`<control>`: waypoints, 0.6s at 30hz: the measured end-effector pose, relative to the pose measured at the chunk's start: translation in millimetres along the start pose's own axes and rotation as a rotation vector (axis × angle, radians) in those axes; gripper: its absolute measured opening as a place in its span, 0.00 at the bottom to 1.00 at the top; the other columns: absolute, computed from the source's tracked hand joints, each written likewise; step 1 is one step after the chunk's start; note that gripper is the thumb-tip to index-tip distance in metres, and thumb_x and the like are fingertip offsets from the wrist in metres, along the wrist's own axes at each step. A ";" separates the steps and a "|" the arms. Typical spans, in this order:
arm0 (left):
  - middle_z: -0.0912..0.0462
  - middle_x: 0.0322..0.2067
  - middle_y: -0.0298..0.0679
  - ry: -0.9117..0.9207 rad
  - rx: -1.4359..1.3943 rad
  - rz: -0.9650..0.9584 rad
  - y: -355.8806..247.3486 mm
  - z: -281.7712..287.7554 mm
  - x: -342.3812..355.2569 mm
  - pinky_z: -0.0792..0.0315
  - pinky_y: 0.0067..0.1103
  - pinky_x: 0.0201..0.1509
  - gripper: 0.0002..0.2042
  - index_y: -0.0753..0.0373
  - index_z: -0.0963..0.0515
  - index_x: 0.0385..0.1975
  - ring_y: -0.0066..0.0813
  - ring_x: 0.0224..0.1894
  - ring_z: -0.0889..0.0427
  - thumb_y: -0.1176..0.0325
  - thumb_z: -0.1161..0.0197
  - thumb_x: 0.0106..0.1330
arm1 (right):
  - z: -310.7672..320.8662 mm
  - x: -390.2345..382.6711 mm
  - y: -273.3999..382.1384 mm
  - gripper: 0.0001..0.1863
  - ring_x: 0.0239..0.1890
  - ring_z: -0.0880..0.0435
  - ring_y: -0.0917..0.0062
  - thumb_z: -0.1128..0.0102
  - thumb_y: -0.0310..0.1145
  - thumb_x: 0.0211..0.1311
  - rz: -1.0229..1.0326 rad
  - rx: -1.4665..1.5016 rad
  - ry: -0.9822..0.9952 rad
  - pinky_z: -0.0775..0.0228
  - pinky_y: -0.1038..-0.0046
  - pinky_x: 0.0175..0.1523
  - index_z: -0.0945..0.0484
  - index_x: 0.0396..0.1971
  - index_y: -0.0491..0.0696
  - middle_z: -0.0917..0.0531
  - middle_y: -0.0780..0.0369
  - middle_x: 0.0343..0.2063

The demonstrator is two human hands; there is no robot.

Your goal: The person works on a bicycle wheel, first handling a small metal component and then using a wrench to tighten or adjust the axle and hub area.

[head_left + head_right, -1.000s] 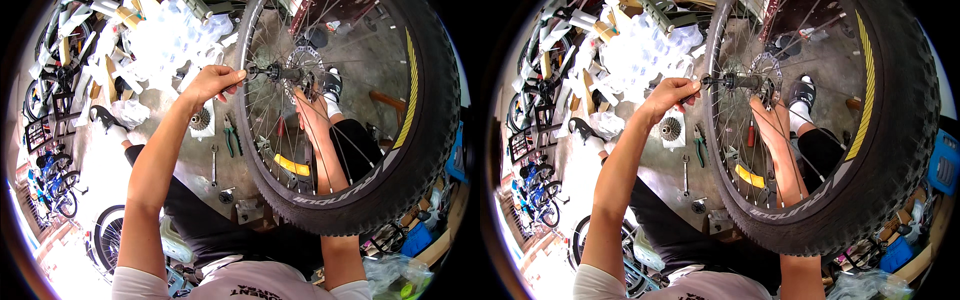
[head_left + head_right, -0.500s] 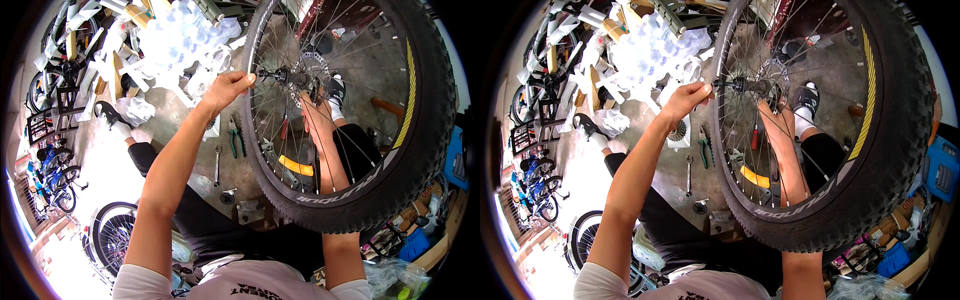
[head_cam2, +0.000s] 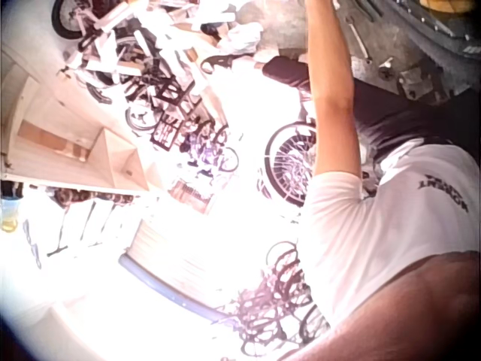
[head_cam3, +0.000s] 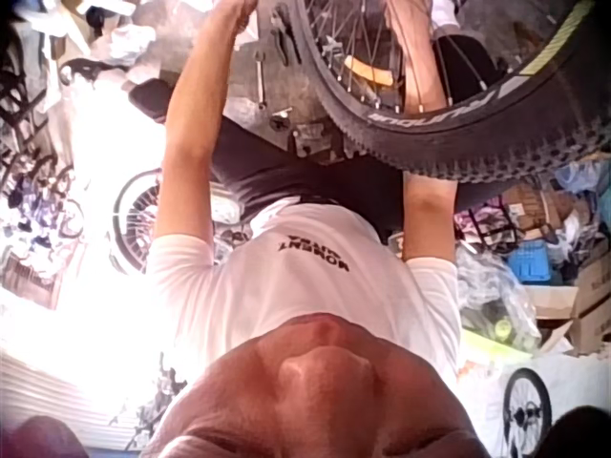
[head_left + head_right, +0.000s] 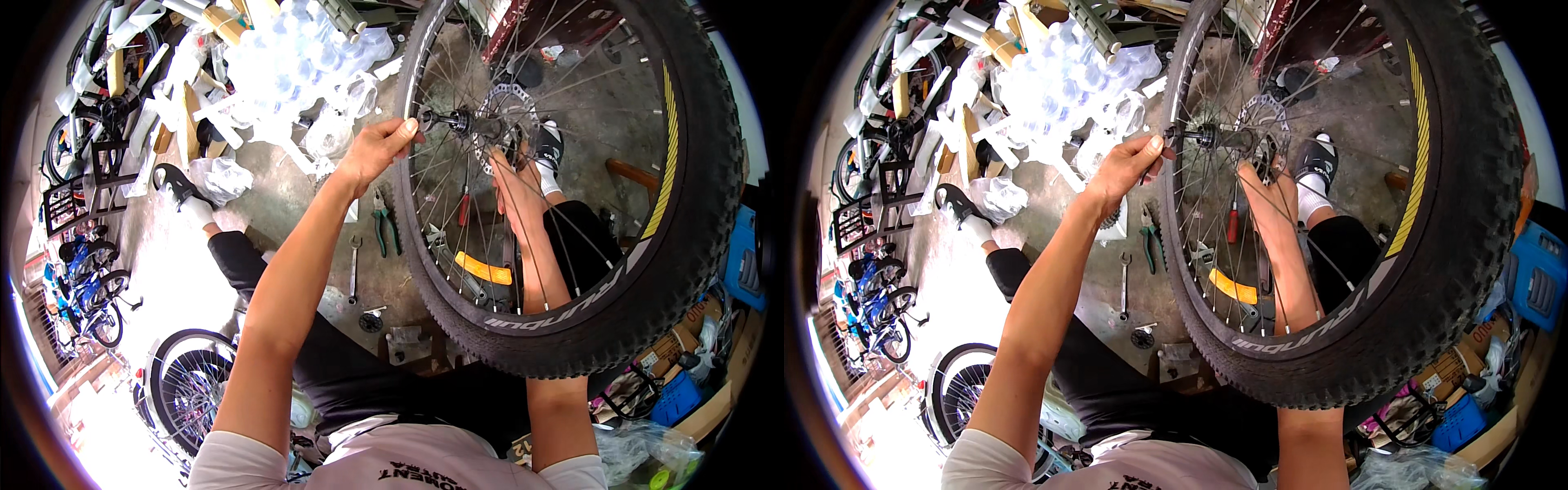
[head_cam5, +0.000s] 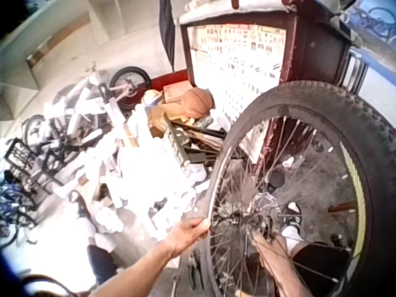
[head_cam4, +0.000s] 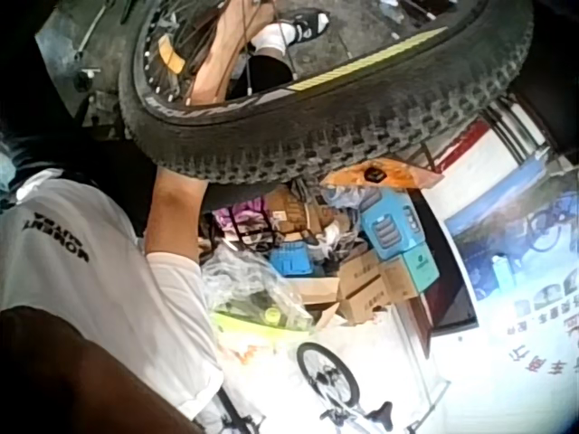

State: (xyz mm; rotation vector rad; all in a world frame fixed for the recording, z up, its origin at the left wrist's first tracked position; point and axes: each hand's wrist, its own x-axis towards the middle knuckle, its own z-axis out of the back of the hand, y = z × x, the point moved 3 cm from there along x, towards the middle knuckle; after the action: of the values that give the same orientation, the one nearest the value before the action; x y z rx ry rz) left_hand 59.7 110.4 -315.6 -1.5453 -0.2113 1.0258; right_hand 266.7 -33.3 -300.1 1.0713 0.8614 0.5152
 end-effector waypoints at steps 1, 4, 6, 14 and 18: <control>0.30 0.23 0.27 0.002 -0.054 0.022 1.7 -1.9 -2.9 0.39 0.19 0.33 0.24 0.62 0.16 0.40 0.17 0.28 0.35 0.44 0.46 0.76 | -1.9 -0.2 1.5 0.18 0.31 0.25 0.77 0.35 0.42 0.64 0.068 -0.006 -0.032 0.33 0.70 0.38 0.21 0.40 0.40 0.19 0.62 0.28; 0.30 0.22 0.28 -0.030 -0.151 0.104 0.0 -12.1 -15.7 0.37 0.20 0.33 0.25 0.64 0.16 0.40 0.17 0.29 0.34 0.44 0.47 0.77 | -2.4 -1.7 1.6 0.17 0.30 0.25 0.77 0.35 0.41 0.64 0.101 -0.032 -0.055 0.33 0.70 0.38 0.21 0.39 0.41 0.19 0.62 0.28; 0.28 0.24 0.29 -0.045 -0.133 0.127 6.4 -21.4 -23.7 0.35 0.21 0.34 0.27 0.63 0.17 0.44 0.17 0.29 0.31 0.41 0.49 0.77 | -4.5 -4.4 -1.5 0.17 0.30 0.25 0.77 0.35 0.41 0.64 0.054 -0.040 -0.025 0.33 0.70 0.38 0.21 0.39 0.41 0.20 0.63 0.28; 0.19 0.39 0.50 -0.557 0.457 -0.333 1.0 -84.5 -88.7 0.24 0.34 0.46 0.33 0.69 0.42 0.72 0.48 0.39 0.17 0.73 0.37 0.67 | 5.9 -1.5 -4.8 0.16 0.30 0.26 0.78 0.35 0.41 0.64 0.017 -0.108 -0.024 0.33 0.71 0.37 0.21 0.38 0.41 0.20 0.64 0.27; 0.21 0.35 0.50 -0.533 0.728 -0.381 -12.0 -98.8 -117.9 0.25 0.36 0.37 0.32 0.76 0.42 0.70 0.47 0.32 0.20 0.75 0.39 0.66 | 7.0 3.6 -10.3 0.16 0.29 0.27 0.78 0.35 0.41 0.64 0.030 -0.184 -0.041 0.34 0.71 0.36 0.21 0.37 0.41 0.20 0.65 0.27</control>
State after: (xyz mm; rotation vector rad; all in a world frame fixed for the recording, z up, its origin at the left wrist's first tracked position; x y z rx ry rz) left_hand 63.4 -32.8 -258.4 -0.5315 -0.4266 1.0302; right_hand 274.1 -38.7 -309.3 0.9245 0.7476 0.5840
